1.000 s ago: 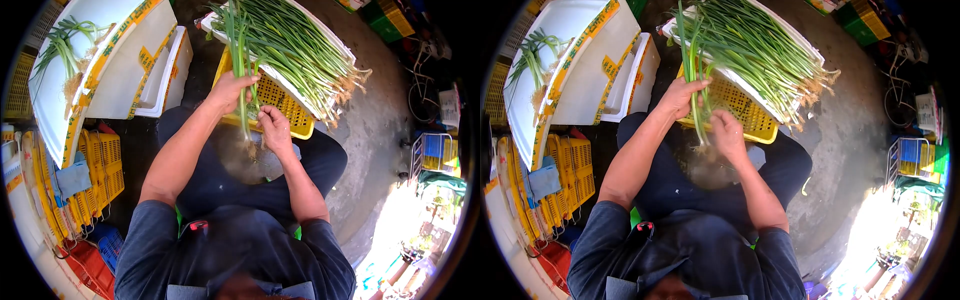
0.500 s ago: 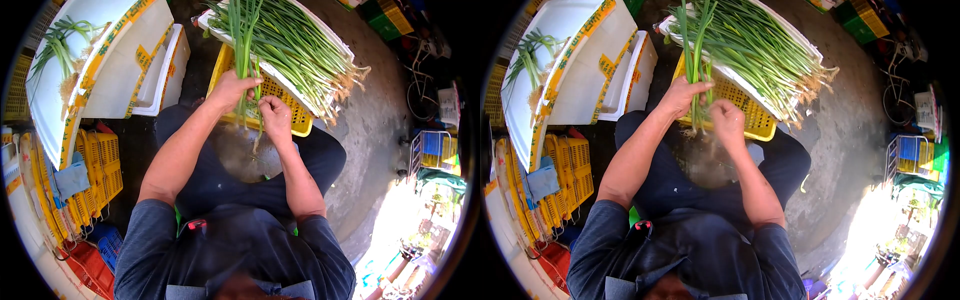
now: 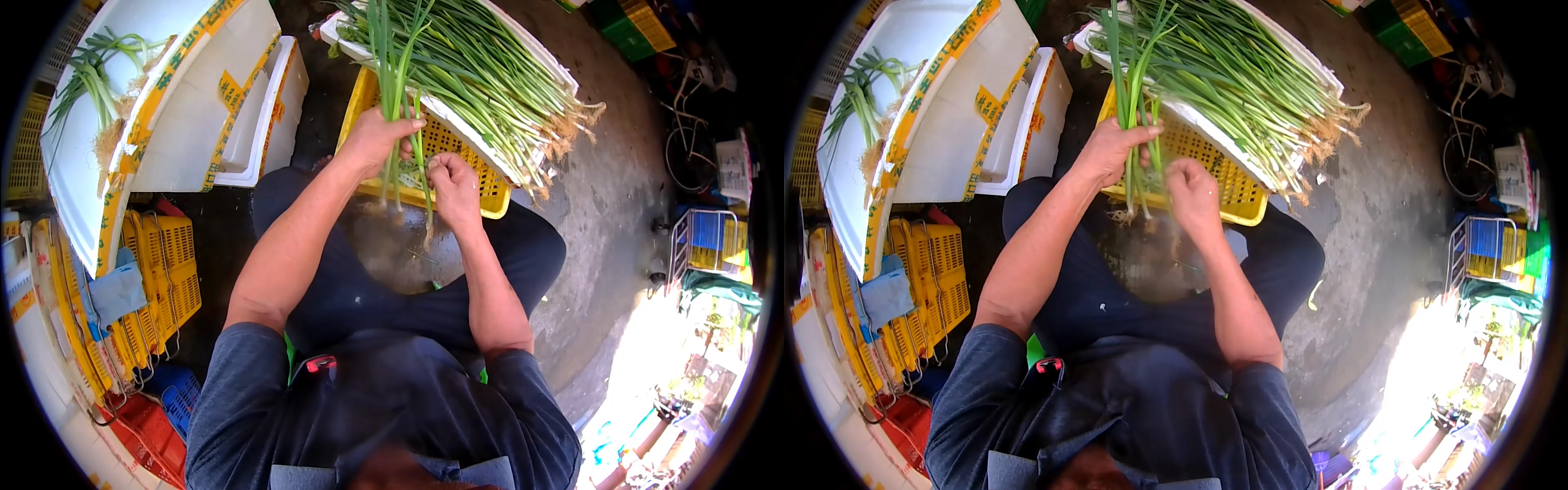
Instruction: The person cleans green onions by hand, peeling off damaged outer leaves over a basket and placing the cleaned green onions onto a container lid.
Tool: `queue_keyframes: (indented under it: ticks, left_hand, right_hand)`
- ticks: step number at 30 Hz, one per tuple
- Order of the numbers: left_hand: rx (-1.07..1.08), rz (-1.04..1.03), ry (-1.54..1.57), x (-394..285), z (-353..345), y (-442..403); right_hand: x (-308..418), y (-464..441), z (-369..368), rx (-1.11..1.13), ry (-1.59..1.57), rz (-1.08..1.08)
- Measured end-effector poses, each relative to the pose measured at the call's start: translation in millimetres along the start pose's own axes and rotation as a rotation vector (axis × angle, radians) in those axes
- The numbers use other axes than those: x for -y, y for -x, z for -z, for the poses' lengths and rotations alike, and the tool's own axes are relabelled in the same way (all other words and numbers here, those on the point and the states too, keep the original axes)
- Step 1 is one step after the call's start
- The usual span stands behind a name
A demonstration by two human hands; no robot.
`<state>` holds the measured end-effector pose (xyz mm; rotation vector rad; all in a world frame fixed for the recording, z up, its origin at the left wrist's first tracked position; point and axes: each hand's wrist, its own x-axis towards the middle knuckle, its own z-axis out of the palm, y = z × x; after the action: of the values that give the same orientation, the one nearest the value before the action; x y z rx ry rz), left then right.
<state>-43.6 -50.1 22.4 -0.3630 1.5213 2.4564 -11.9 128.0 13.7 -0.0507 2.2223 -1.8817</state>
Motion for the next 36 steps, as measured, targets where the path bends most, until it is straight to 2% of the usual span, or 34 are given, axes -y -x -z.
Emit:
queue_keyframes:
  ticks: [9,12,18,22,36]
  left_hand:
    - [-0.066,-0.051,0.076,-2.6,7.1,-4.1]
    - [-0.081,-0.065,0.071,-3.1,5.8,-3.4]
    - [-0.045,-0.083,0.066,3.1,4.5,-6.1]
    - [-0.040,-0.097,0.067,2.8,5.9,-5.6]
    - [-0.007,-0.024,0.059,0.3,2.3,-4.7]
  right_hand:
    - [-8.3,11.8,18.9,0.063,-0.090,-0.053]
    - [-8.8,12.0,19.7,0.021,-0.166,-0.040]
    - [3.5,-1.7,1.7,0.072,0.016,0.031]
    - [-1.5,-7.1,-6.4,0.009,0.063,0.024]
    - [-20.4,-10.4,-1.3,0.009,0.032,0.058]
